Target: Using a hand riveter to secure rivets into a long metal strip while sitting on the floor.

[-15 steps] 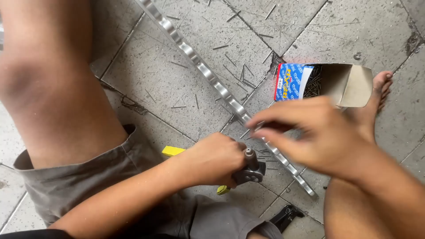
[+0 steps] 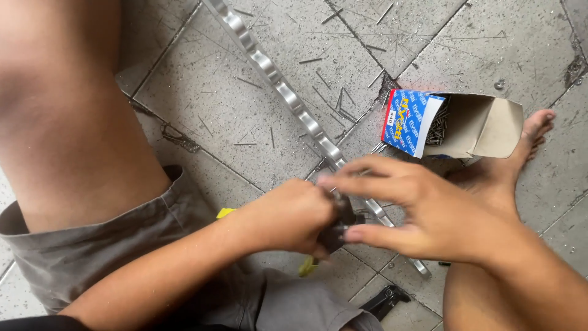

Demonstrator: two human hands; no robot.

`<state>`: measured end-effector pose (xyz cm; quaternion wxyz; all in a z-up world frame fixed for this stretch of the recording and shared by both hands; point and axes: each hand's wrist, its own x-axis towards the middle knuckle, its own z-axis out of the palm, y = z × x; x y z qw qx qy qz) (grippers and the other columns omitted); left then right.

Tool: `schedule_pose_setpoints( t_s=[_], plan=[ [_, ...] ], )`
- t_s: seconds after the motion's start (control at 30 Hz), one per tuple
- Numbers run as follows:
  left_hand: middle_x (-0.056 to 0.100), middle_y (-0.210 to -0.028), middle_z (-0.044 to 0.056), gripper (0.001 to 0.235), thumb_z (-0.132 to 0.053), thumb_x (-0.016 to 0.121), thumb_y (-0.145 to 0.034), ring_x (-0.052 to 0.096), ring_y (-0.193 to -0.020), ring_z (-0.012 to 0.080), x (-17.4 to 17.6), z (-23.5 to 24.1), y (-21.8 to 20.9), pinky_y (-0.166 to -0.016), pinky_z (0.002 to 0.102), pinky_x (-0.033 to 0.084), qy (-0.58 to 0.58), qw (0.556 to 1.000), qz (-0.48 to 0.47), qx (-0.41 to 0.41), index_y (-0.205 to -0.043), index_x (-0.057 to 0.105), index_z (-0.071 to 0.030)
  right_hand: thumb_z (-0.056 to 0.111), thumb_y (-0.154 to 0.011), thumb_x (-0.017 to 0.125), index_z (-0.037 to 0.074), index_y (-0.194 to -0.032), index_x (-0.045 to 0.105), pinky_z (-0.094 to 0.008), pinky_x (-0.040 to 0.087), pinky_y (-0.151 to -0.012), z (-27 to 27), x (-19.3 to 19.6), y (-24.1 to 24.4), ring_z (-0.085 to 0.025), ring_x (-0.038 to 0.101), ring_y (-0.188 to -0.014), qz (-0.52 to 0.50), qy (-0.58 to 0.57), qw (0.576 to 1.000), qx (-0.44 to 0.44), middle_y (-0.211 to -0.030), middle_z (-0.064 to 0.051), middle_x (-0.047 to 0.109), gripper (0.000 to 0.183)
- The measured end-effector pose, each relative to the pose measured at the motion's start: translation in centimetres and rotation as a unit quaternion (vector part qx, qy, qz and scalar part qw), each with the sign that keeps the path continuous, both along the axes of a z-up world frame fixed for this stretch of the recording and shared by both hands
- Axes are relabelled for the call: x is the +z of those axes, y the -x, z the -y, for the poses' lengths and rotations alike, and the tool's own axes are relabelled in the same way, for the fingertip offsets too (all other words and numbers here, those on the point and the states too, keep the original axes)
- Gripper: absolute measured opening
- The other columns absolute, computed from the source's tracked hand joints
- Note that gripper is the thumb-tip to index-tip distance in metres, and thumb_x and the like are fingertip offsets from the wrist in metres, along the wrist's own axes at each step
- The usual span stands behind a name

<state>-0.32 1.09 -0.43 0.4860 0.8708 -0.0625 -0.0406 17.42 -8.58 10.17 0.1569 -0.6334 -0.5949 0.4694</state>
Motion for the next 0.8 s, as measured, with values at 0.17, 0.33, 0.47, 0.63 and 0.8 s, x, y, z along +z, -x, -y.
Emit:
schedule_pose_setpoints(
  t_s=[0.17,0.33,0.47,0.63,0.8],
  plan=[
    [0.061,-0.077,0.0,0.025,-0.024,0.073,-0.082,0.059,-0.062,0.0116,1.2,0.1,-1.8,-0.059,0.025,0.051,0.416,0.817,0.191,0.35,-0.093,0.058,-0.007,0.059,-0.069,0.069,0.011,-0.132,0.041,-0.042,0.056,-0.086,3.6,-2.5,-0.4,-0.028,0.062,-0.109,-0.038,0.118,0.991,-0.047,-0.127,-0.016,0.059,0.084],
    [0.055,-0.077,-0.002,0.018,-0.022,0.065,-0.091,0.051,-0.062,0.0104,2.0,-0.4,-2.7,-0.057,0.024,0.046,0.452,0.741,0.269,0.418,-0.093,0.051,-0.011,0.037,-0.079,0.069,0.005,-0.098,0.068,-0.032,0.056,-0.073,5.0,-3.1,1.8,-0.018,0.068,-0.081,-0.187,0.082,0.966,-0.159,-0.093,-0.006,0.075,0.037],
    [0.059,-0.073,0.0,0.025,-0.031,0.063,-0.093,0.051,-0.061,0.01,-1.1,-0.3,1.0,-0.056,0.023,0.043,0.391,0.827,0.16,0.372,-0.089,0.063,-0.006,0.061,-0.085,0.056,0.002,-0.094,0.073,-0.032,0.056,-0.06,8.2,-3.4,-2.0,-0.017,0.067,-0.066,-0.118,0.128,0.968,-0.179,-0.073,-0.006,0.072,0.062],
    [0.055,-0.074,0.001,0.017,-0.01,0.062,-0.089,0.052,-0.065,0.0114,-5.7,-0.4,0.8,-0.055,0.024,0.045,0.325,0.765,0.045,0.554,-0.103,0.057,-0.001,0.055,-0.086,0.054,0.0,-0.095,0.078,-0.034,0.058,-0.061,11.8,-5.0,-3.8,-0.021,0.073,-0.068,-0.062,0.197,0.95,-0.233,-0.076,-0.011,0.081,0.061],
    [0.062,-0.123,0.026,0.067,-0.003,0.063,-0.083,0.07,-0.101,0.0296,-5.4,-0.9,-1.0,-0.083,0.039,0.066,0.309,0.806,0.044,0.503,-0.141,0.03,0.005,0.047,-0.088,0.052,-0.001,-0.085,0.078,-0.035,0.059,-0.063,11.7,-6.1,-4.1,-0.022,0.074,-0.068,-0.039,0.229,0.941,-0.247,-0.075,-0.014,0.081,0.055]
  ],
)
